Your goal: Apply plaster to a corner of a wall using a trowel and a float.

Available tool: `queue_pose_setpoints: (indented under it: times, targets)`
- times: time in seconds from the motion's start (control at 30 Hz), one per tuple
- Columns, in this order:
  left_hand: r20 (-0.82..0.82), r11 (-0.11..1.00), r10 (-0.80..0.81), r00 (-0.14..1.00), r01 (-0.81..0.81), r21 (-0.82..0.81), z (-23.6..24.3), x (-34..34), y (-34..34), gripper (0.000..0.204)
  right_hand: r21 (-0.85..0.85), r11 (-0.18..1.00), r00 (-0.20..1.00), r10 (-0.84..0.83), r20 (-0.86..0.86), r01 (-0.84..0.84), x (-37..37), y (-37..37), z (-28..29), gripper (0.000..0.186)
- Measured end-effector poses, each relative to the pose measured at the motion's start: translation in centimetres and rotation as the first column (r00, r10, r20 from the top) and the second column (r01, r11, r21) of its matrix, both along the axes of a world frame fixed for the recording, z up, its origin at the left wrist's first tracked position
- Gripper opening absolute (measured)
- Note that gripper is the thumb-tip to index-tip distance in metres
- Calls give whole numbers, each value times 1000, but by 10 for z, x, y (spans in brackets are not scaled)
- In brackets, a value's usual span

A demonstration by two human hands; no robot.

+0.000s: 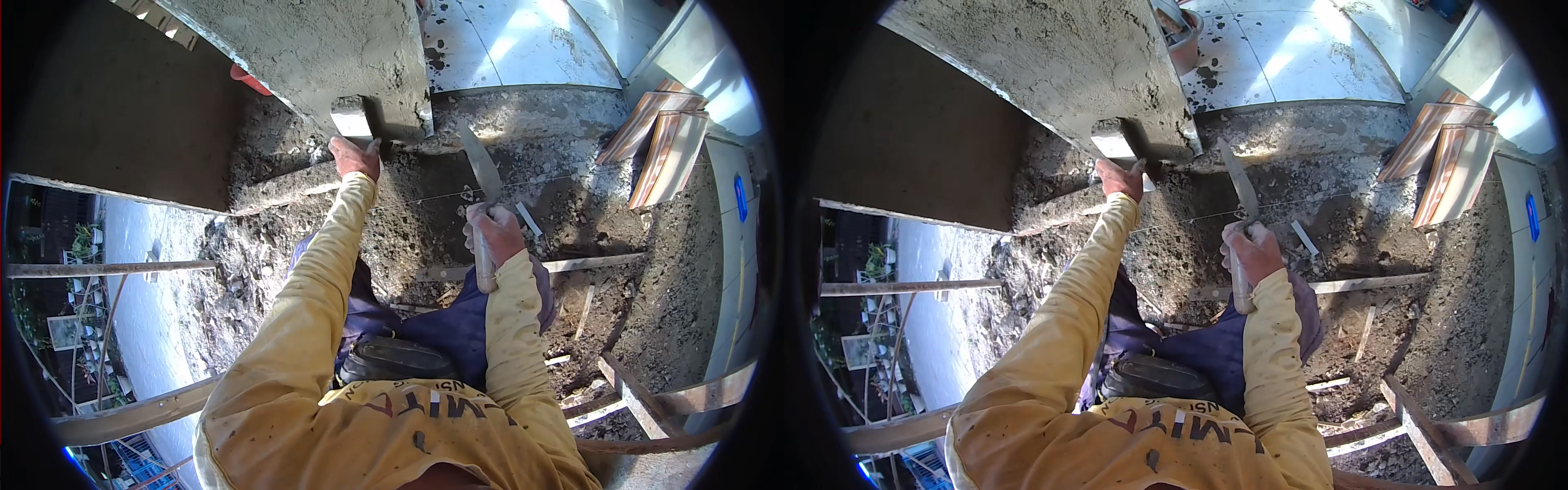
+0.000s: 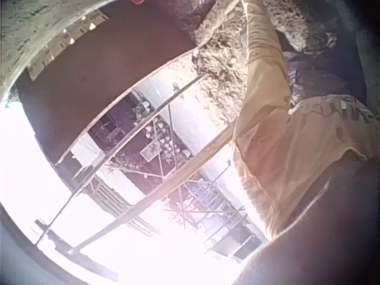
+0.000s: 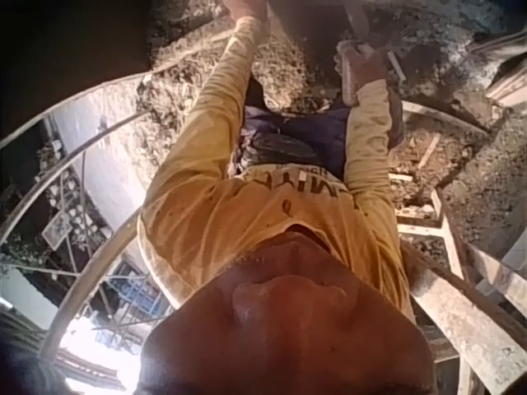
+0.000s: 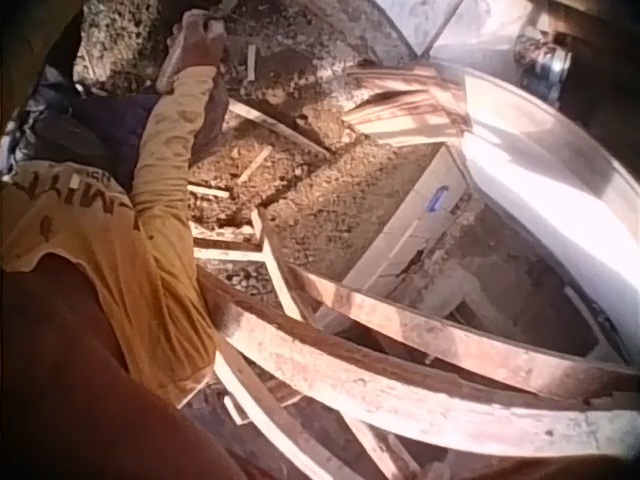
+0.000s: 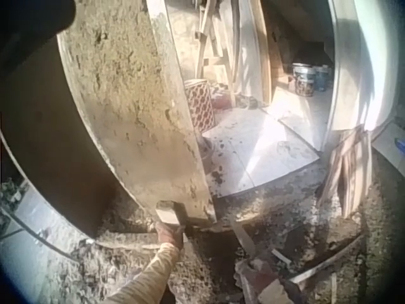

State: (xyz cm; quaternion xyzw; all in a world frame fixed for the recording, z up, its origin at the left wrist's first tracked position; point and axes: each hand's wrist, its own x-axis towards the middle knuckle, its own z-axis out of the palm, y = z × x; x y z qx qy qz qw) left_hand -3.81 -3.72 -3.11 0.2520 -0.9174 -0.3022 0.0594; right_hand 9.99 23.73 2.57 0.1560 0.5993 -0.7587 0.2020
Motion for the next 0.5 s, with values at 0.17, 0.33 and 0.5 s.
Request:
queue_pose_setpoints:
  times: [0.17,0.33,0.5]
  targets:
    - [-135,992,-21,991,4,-129,67,3,11,91,19,1000,1000,18,13,-19,-3,-3,-3,28]
    - [-282,957,-143,949,59,-285,139,4,2,93,-14,1000,1000,9,22,-8,-13,-11,-6,27]
    - [-602,880,-337,724,15,-474,212,-10,-3,77,-26,1000,999,16,51,-15,-16,-13,-4,26]
